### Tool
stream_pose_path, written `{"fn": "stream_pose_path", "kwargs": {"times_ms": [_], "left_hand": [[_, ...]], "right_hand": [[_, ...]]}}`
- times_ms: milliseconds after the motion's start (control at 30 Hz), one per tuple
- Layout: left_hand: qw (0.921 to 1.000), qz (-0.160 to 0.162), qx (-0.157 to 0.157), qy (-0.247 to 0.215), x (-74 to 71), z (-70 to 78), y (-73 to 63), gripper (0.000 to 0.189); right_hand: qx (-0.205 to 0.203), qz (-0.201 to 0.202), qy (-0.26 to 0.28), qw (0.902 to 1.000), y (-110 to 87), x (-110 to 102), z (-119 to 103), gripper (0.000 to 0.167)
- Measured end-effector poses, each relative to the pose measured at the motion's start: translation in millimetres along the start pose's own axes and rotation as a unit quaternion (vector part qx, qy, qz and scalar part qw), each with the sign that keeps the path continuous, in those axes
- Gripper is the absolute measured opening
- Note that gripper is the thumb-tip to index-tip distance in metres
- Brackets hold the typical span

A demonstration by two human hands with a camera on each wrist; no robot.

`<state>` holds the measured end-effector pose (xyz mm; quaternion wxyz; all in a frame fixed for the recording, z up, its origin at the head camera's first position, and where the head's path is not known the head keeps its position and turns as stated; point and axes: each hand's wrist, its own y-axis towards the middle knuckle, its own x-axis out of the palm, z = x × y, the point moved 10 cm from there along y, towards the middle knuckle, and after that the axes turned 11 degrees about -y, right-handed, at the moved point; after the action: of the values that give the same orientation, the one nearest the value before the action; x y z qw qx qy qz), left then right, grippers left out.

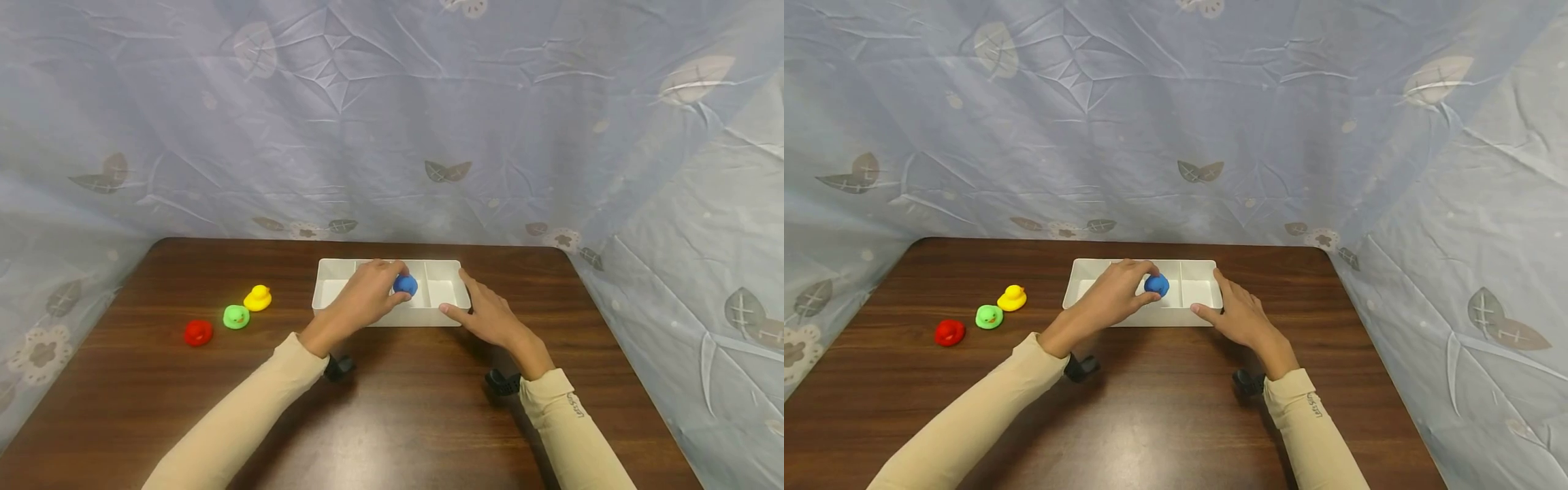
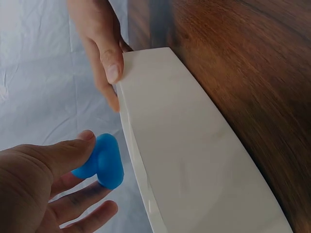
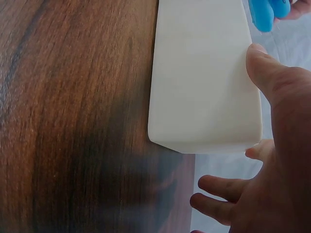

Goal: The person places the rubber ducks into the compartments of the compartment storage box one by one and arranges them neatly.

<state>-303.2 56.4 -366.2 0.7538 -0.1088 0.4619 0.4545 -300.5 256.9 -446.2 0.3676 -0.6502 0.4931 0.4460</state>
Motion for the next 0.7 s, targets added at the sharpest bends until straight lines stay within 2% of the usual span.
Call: {"fn": "stream_pose_path", "kwargs": {"times_ms": [500,700], "left_hand": [[0.9997,-0.021,0.010,-0.006,23.9,14.1,22.6,0.037],[0.9995,-0.030,0.002,-0.007,29.7,15.0,31.4,0.036]], "right_hand": [[0.003,-0.019,0.016,0.9997,-2.5,-0.3,-1.5,0.099],[0.002,-0.019,0.008,0.9998,-1.1,0.2,-2.8,0.100]]}}
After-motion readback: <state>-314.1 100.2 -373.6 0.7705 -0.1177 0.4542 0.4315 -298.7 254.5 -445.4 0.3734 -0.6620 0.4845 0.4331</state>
